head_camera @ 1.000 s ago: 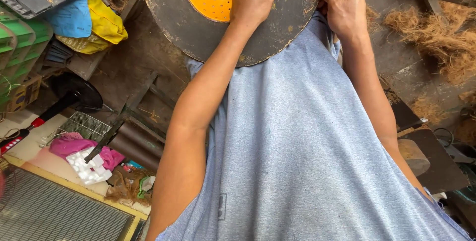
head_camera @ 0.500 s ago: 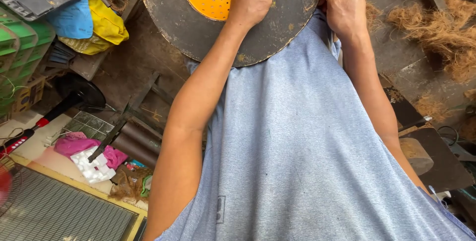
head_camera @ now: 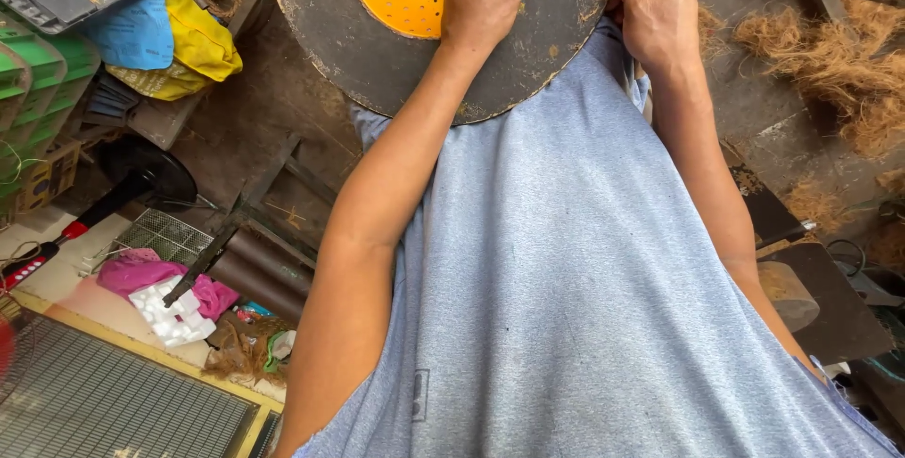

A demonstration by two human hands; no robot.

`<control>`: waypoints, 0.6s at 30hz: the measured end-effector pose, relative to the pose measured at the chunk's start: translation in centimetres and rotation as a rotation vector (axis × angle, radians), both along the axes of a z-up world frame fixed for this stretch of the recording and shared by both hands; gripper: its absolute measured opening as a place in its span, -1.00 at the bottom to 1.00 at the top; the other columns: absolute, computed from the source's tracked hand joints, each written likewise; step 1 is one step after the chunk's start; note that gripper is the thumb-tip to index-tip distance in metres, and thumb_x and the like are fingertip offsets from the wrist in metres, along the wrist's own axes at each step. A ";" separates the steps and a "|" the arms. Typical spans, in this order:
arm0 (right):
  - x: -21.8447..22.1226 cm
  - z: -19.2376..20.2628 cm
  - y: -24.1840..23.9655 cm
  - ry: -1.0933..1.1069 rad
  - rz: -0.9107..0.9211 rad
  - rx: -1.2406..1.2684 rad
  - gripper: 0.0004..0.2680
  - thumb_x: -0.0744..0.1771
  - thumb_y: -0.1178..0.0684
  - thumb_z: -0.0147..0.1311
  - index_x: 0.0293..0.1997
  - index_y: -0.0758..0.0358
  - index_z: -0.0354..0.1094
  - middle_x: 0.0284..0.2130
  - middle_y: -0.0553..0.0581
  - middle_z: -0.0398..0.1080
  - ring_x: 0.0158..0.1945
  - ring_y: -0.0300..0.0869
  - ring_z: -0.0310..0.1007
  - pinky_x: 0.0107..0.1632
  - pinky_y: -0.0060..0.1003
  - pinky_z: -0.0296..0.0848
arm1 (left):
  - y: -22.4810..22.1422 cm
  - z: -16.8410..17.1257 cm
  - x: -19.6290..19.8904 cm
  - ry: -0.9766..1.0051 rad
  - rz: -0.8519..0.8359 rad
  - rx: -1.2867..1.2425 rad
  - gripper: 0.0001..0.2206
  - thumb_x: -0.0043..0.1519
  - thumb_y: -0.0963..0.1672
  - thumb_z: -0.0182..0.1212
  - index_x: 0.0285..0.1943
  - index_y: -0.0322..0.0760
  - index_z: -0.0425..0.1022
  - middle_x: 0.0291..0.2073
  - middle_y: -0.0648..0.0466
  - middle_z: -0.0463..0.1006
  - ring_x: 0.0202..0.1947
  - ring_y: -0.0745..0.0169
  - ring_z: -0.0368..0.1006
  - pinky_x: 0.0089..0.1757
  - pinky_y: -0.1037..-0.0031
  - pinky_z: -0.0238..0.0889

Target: Trimming the excess material from the edges of a circular fiber base using a hand knife.

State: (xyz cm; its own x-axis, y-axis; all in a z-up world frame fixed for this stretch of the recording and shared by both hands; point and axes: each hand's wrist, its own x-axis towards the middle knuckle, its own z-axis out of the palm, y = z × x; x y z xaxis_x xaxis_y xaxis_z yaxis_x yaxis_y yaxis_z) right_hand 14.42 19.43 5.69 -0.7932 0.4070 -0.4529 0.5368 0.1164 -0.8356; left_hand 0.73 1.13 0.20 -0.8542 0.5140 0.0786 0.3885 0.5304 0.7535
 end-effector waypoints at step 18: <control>0.1 2.1 -0.4 0.003 0.043 0.020 -0.95 0.45 0.15 -0.01 -0.14 0.20 0.22 -0.40 0.02 0.36 -0.39 -0.25 0.41 -0.29 -0.32 0.44 | 1.2 3.2 -1.1 0.404 -0.383 -0.511 -0.80 -0.03 -0.28 0.27 -0.28 -0.16 0.51 -0.44 0.01 0.49 -0.49 -0.05 0.46 -0.53 0.18 0.34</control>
